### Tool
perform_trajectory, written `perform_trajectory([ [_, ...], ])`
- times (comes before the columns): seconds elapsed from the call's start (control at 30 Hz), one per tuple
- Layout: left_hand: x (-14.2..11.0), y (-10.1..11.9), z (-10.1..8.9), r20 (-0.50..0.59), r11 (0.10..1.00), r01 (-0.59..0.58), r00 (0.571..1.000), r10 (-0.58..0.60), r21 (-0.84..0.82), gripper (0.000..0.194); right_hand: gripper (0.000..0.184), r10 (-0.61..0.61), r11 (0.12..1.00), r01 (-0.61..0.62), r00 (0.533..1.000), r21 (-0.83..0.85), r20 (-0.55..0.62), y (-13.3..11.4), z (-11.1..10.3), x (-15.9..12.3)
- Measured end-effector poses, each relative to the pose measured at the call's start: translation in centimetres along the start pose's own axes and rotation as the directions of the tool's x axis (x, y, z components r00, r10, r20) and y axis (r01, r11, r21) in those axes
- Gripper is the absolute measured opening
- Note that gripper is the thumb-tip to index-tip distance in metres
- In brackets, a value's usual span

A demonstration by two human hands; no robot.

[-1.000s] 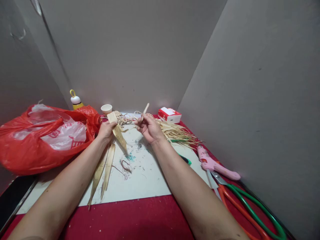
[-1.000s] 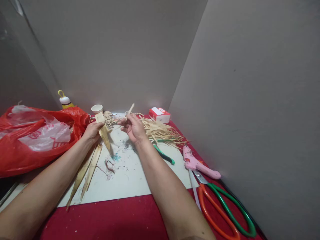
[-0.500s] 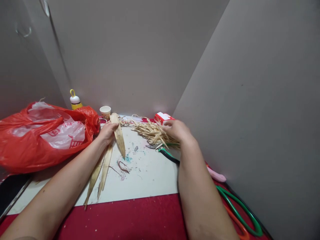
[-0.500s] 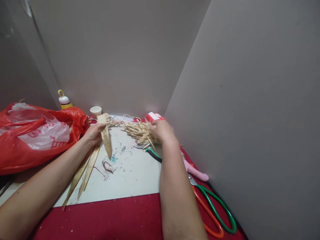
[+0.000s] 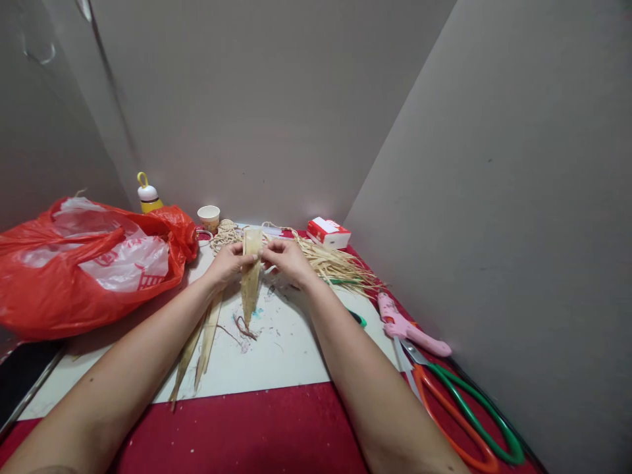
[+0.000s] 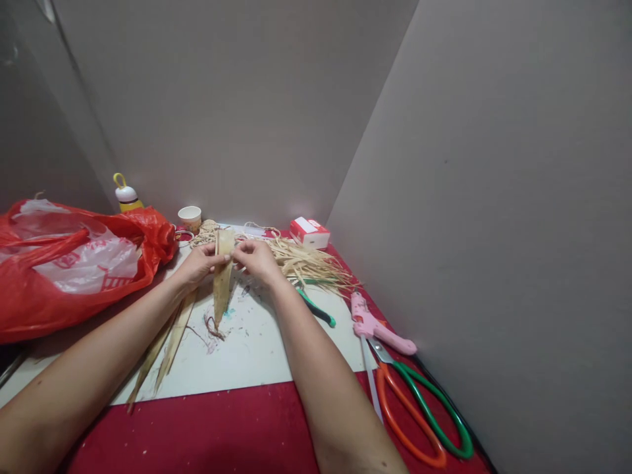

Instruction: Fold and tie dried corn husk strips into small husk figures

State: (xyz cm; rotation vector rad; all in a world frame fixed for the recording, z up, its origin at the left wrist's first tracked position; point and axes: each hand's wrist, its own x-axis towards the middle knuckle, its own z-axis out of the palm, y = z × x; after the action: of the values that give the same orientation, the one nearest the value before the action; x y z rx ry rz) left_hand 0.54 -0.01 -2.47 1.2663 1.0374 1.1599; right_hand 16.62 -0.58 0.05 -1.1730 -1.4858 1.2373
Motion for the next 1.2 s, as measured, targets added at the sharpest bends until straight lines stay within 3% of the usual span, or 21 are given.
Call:
perform_trajectory([
  [0.13,-0.1,0.0,-0.1,0.026,1.0,0.012,1.0,-0.012,0.017,0.033,0.013,0.032,0.999,-0.033,0.999,0.028,0.017,0.5,-0.4,0.2],
  [0.77,-0.6,0.5,0.2,0.046,1.0,0.001,0.999,-0.002,0.017,0.023,0.023,0.008,1.0,-0.01,0.998,0.023,0.064,1.7,-0.2,0.7],
  [1.2,-0.3,0.0,0.5,-0.015,0.99,-0.136,0.99,0.137,0.046,0.018,0.011,-0.076,0.995,0.07,0.994,-0.074,-0.082,2.5,0.8,1.3],
])
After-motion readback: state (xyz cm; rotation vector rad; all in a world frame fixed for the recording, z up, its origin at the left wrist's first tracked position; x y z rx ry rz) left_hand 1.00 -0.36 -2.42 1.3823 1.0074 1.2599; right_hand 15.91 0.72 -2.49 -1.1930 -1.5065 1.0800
